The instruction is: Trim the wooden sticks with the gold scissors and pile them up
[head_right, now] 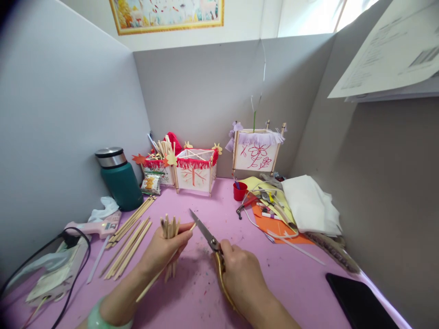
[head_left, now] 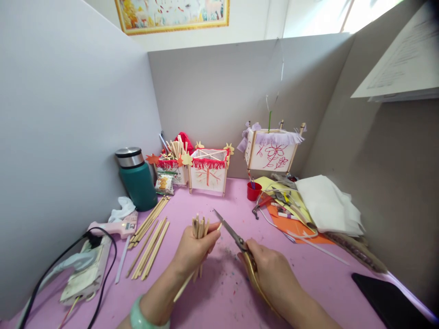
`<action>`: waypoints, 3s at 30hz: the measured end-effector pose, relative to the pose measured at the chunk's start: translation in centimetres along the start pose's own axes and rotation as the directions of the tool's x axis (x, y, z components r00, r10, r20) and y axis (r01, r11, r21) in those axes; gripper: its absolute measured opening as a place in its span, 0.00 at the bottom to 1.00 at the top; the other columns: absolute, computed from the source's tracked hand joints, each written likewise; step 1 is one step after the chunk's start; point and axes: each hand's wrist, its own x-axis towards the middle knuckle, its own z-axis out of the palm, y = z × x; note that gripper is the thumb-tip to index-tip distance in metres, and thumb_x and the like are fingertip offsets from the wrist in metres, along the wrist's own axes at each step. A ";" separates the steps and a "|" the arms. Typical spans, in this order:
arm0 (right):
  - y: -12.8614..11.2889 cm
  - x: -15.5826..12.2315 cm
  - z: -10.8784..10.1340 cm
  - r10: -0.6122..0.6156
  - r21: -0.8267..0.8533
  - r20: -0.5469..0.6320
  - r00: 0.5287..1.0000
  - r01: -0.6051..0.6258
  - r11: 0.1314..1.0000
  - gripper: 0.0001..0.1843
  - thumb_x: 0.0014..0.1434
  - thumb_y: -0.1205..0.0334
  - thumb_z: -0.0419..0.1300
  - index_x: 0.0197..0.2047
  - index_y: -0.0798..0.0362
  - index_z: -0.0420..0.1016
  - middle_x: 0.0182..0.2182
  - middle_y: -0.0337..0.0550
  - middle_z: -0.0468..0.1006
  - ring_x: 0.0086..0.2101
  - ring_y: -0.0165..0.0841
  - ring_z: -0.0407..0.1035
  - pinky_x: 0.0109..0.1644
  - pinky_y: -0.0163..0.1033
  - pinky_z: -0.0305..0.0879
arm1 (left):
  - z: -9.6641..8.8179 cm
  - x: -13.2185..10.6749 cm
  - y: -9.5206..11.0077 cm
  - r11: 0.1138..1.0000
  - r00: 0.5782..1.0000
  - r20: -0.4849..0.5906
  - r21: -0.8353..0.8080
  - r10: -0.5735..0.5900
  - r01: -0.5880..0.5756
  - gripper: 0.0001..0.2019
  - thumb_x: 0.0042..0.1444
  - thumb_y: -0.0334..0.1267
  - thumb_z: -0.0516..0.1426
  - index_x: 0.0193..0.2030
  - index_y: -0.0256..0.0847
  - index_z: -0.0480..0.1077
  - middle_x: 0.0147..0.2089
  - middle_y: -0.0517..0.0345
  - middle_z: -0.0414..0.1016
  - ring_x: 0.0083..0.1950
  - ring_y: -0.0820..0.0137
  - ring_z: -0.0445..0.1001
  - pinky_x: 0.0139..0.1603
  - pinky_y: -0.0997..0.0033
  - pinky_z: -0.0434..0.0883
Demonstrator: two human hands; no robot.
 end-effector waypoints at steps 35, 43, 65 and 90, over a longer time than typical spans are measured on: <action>0.4 0.7 -1.1 0.134 0.429 -0.102 0.986 -0.078 0.900 0.13 0.58 0.49 0.55 0.35 0.51 0.67 0.21 0.36 0.69 0.22 0.29 0.62 0.28 0.33 0.56 | -1.3 1.7 -0.1 0.952 0.997 -0.024 -0.300 -0.077 0.067 0.26 0.44 0.44 0.62 0.48 0.31 0.65 0.16 0.70 0.62 0.10 0.83 0.49 0.10 0.79 0.45; -2.7 -0.3 -1.2 0.132 0.901 0.339 0.931 -0.362 0.240 0.22 0.56 0.44 0.56 0.46 0.51 0.62 0.18 0.30 0.66 0.13 0.24 0.56 0.16 0.29 0.53 | -0.2 2.0 -0.6 0.927 0.934 -0.336 -0.374 -0.122 -0.014 0.19 0.46 0.41 0.61 0.44 0.35 0.66 0.19 0.70 0.61 0.13 0.82 0.54 0.13 0.81 0.51; 0.1 1.0 -3.1 0.336 0.982 0.169 0.927 -0.187 0.022 0.20 0.53 0.58 0.61 0.47 0.51 0.60 0.21 0.31 0.68 0.16 0.25 0.59 0.15 0.29 0.57 | 0.0 1.3 -0.3 0.917 0.950 -0.307 -0.360 0.060 -0.174 0.20 0.47 0.41 0.62 0.46 0.33 0.70 0.34 0.54 0.78 0.13 0.86 0.58 0.14 0.80 0.50; 2.7 1.6 -4.6 0.236 0.977 0.212 0.948 -0.203 -0.062 0.14 0.52 0.59 0.59 0.41 0.54 0.65 0.14 0.28 0.63 0.13 0.22 0.50 0.16 0.27 0.50 | -2.2 -0.3 0.3 0.925 0.798 0.598 -0.255 -0.077 0.281 0.26 0.50 0.57 0.56 0.39 0.33 0.77 0.30 0.41 0.79 0.08 0.87 0.48 0.12 0.77 0.40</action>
